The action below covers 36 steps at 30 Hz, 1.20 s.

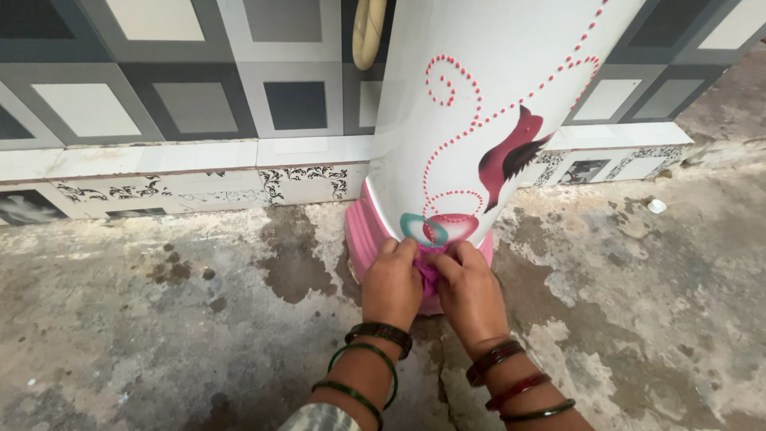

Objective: The person cleans the pedestal and basin of a sink using a pink cloth, wiping the exterior surfaces of the pedestal and the outer and inner surfaces of the basin by hand.

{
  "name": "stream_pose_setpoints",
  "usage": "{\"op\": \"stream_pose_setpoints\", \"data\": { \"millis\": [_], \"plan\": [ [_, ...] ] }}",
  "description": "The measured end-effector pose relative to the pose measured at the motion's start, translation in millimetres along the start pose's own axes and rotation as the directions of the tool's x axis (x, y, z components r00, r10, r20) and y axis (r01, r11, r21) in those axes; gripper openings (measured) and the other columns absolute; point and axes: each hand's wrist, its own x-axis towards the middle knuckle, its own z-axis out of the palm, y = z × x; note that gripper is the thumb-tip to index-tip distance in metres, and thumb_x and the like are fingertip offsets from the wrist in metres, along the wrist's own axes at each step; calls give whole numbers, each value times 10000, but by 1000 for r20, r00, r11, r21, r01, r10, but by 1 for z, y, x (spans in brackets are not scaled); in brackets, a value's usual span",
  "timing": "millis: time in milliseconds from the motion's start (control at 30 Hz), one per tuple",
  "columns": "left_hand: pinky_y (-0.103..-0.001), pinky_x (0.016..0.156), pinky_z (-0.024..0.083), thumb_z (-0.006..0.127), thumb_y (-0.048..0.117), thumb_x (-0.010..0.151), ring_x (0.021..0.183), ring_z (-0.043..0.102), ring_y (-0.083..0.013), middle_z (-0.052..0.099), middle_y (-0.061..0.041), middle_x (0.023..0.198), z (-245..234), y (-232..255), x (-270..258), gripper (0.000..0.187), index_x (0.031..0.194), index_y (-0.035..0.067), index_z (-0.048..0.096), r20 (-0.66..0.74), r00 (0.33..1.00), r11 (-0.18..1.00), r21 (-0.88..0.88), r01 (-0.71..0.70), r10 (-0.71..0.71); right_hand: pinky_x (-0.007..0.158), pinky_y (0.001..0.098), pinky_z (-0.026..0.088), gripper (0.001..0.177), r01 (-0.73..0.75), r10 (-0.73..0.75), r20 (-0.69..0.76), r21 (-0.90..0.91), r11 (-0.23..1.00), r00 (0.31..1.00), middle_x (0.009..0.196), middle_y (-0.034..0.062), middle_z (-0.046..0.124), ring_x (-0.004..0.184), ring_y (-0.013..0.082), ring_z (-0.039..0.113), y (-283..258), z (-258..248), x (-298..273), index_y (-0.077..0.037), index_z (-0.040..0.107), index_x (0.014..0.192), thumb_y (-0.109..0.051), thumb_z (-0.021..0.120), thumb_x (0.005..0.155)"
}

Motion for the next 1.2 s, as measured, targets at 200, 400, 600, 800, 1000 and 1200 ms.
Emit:
{"op": "stream_pose_setpoints", "data": {
  "millis": [200,400,600,800,1000,1200],
  "plan": [
    [-493,733,540,654,40,808,866,671,-381,650,-119,960,-25,34,9,167,967,89,644,-47,995,994,-71,-89,86,752,385,543,263,16,-20,-144,-26,1000,989,978,81,642,891,276,647,-11,-28,8,-141,756,1048,-27,721,813],
    [-465,714,537,643,112,895,840,669,-336,622,-93,986,-37,66,32,94,988,104,628,-175,948,961,-33,-276,266,898,458,478,318,106,-209,-357,-287,952,910,1087,47,671,1034,312,597,-12,-53,31,-168,756,1037,-18,750,757],
    [-446,709,539,642,127,887,851,671,-309,603,-62,935,-16,43,22,78,960,126,616,-175,918,935,54,-352,356,862,400,523,350,30,-37,-277,-32,999,960,1089,106,643,1028,316,623,10,-25,18,-112,733,1102,15,723,777],
    [-470,677,532,647,99,838,798,656,-326,617,-68,924,8,10,-1,165,994,147,673,85,949,942,123,-312,303,828,422,525,361,-50,51,-106,16,999,993,1020,100,663,985,334,632,34,1,-9,-116,735,1045,7,735,706],
    [-479,729,523,670,85,837,864,645,-331,594,-86,944,16,8,-7,134,964,121,652,8,947,946,44,-320,320,931,436,517,356,-78,86,-147,59,995,985,1160,131,652,1100,363,611,40,12,-20,-97,719,1101,-41,717,749],
    [-468,843,523,684,63,777,999,643,-351,627,-121,1111,5,4,-22,356,1132,67,684,11,961,960,-40,-277,278,1008,534,415,577,-16,22,-140,40,999,990,1329,280,523,1203,494,493,22,15,-37,-20,585,1279,-132,757,740]
  ]
}}
